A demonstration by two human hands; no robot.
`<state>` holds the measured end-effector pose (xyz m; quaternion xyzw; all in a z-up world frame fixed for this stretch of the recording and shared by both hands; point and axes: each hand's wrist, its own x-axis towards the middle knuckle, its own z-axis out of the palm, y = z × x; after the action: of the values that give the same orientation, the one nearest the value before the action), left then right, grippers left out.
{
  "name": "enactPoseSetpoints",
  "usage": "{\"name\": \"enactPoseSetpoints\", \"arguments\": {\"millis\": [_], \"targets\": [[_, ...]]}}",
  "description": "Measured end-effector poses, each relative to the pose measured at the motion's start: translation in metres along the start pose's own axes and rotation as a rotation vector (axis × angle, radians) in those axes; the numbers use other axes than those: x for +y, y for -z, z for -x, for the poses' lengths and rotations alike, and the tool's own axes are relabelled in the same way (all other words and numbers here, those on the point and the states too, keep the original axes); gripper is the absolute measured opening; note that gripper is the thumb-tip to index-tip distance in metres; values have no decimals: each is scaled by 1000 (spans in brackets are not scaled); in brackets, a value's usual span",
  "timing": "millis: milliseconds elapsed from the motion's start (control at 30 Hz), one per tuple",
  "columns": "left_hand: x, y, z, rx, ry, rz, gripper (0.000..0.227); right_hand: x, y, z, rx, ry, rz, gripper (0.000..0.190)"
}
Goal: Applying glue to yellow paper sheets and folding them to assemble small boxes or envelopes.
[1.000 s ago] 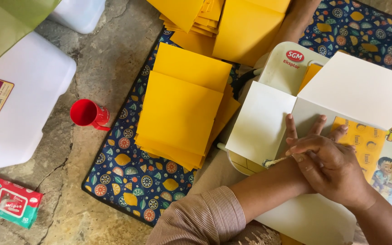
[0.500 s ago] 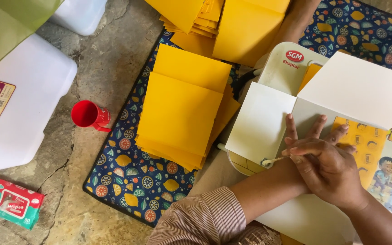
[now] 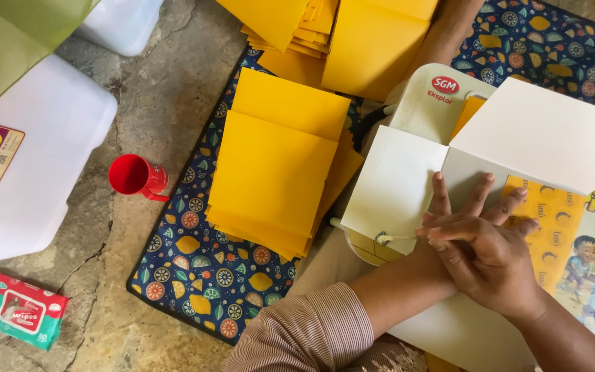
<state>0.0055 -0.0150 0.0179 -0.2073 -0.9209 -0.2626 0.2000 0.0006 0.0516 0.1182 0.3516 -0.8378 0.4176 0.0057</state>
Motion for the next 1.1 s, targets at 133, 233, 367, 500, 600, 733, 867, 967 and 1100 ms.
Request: {"name": "enactPoseSetpoints", "arguments": {"millis": [133,233,367,500,600,733,867,967,1100], "targets": [[-1,-10,0,111,8,35,47,-6,-1,-1,-12,-14,-26,18],[-3,0,-6,-57,-13,-28,53,-12,0,-3,-36,52,-15,20],[1,32,-17,-313,-48,-175,58,-14,-2,-1,-65,122,29,22],[-2,54,-24,-354,-67,-162,60,-13,-5,2,-91,107,-4,21],[-2,61,-26,-402,-69,-124,69,-17,-8,3,-101,81,-1,23],[-1,42,-19,-320,-71,-150,69,-24,-4,3,-54,82,-52,22],[1,17,-11,-160,-19,-99,67,-35,14,8,80,55,-116,18],[3,18,-12,-277,-13,-117,66,-36,18,13,107,-44,93,15],[3,30,-18,-259,-14,-116,68,-30,5,14,46,-45,137,17]]}}
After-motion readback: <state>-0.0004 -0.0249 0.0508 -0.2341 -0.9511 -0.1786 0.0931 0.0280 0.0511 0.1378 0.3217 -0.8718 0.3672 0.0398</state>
